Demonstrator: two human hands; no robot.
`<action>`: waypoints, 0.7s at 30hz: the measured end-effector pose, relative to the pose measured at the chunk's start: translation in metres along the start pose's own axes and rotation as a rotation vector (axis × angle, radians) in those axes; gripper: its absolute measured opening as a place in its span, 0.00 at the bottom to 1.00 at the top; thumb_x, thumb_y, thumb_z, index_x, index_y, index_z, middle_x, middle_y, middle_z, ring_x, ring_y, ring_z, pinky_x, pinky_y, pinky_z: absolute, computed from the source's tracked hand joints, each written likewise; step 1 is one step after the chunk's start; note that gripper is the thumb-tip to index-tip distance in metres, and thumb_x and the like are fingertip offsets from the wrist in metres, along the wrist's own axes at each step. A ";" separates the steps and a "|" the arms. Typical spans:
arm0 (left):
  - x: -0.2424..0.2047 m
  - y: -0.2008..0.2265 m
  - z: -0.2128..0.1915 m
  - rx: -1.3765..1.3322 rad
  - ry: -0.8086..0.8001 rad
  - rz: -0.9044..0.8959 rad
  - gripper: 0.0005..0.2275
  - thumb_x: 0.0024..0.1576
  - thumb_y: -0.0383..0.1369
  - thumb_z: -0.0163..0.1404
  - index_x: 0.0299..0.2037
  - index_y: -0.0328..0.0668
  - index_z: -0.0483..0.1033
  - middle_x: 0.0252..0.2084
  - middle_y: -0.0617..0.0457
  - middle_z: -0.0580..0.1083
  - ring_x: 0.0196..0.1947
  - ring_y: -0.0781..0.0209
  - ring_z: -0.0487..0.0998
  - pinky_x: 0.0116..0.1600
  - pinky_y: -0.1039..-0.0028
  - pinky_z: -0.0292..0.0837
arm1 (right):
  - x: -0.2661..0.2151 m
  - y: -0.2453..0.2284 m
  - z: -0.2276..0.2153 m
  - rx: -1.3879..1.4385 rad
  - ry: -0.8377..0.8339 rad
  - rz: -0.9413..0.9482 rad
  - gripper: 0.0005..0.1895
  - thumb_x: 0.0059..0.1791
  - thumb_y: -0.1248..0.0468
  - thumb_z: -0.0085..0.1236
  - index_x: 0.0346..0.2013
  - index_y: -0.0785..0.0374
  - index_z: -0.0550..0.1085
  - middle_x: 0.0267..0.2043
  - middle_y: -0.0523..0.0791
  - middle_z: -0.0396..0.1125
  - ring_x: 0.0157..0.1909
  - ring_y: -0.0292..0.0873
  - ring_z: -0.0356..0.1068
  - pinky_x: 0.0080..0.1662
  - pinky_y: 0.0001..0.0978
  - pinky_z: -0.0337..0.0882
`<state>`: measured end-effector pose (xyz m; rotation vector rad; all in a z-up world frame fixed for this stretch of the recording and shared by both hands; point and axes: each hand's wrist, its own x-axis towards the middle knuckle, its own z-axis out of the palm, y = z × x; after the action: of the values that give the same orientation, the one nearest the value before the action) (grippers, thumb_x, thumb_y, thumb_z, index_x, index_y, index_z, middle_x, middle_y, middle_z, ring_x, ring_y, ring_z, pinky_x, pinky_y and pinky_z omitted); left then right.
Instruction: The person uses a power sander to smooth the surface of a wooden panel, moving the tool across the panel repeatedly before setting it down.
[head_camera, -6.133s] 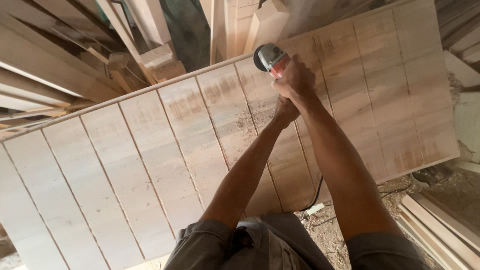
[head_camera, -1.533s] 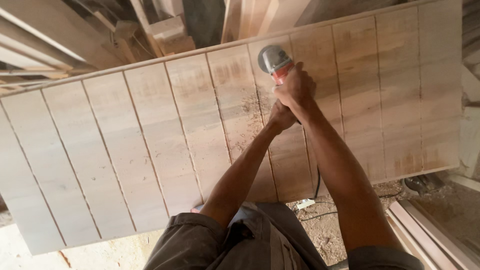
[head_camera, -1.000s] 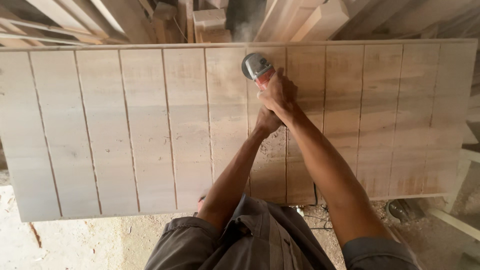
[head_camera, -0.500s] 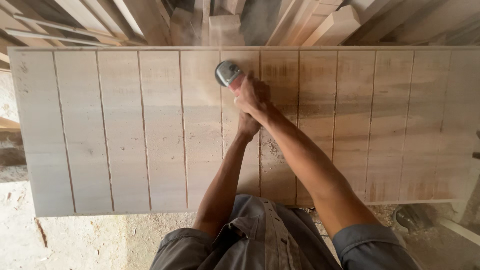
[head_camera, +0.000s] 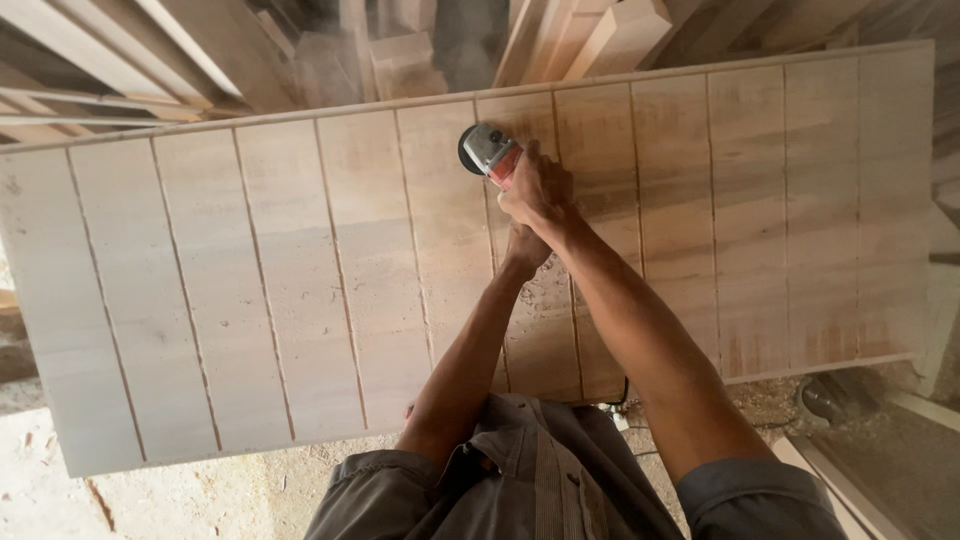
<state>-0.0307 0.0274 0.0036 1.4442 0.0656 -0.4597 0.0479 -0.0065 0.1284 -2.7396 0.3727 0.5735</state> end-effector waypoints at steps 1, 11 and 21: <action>0.002 0.002 0.006 0.004 -0.011 -0.004 0.19 0.57 0.36 0.56 0.55 0.35 0.72 0.49 0.46 0.75 0.48 0.57 0.74 0.48 0.62 0.74 | 0.001 0.006 -0.002 -0.010 0.020 0.006 0.37 0.39 0.61 0.70 0.56 0.70 0.61 0.48 0.62 0.71 0.48 0.63 0.74 0.51 0.54 0.74; 0.013 0.006 0.053 0.065 -0.129 -0.004 0.19 0.56 0.35 0.57 0.55 0.35 0.72 0.48 0.46 0.76 0.48 0.57 0.75 0.47 0.62 0.75 | 0.008 0.060 -0.024 0.014 0.036 0.126 0.37 0.38 0.59 0.71 0.54 0.69 0.62 0.47 0.60 0.72 0.49 0.63 0.74 0.52 0.54 0.74; 0.017 -0.001 0.125 0.103 -0.287 -0.003 0.19 0.55 0.35 0.58 0.54 0.35 0.72 0.48 0.46 0.76 0.47 0.58 0.75 0.47 0.63 0.75 | -0.002 0.133 -0.052 0.019 0.041 0.285 0.41 0.38 0.58 0.72 0.59 0.69 0.60 0.50 0.60 0.71 0.53 0.62 0.73 0.56 0.52 0.72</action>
<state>-0.0444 -0.0971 0.0151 1.4648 -0.1883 -0.6768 0.0225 -0.1468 0.1411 -2.7007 0.7833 0.5804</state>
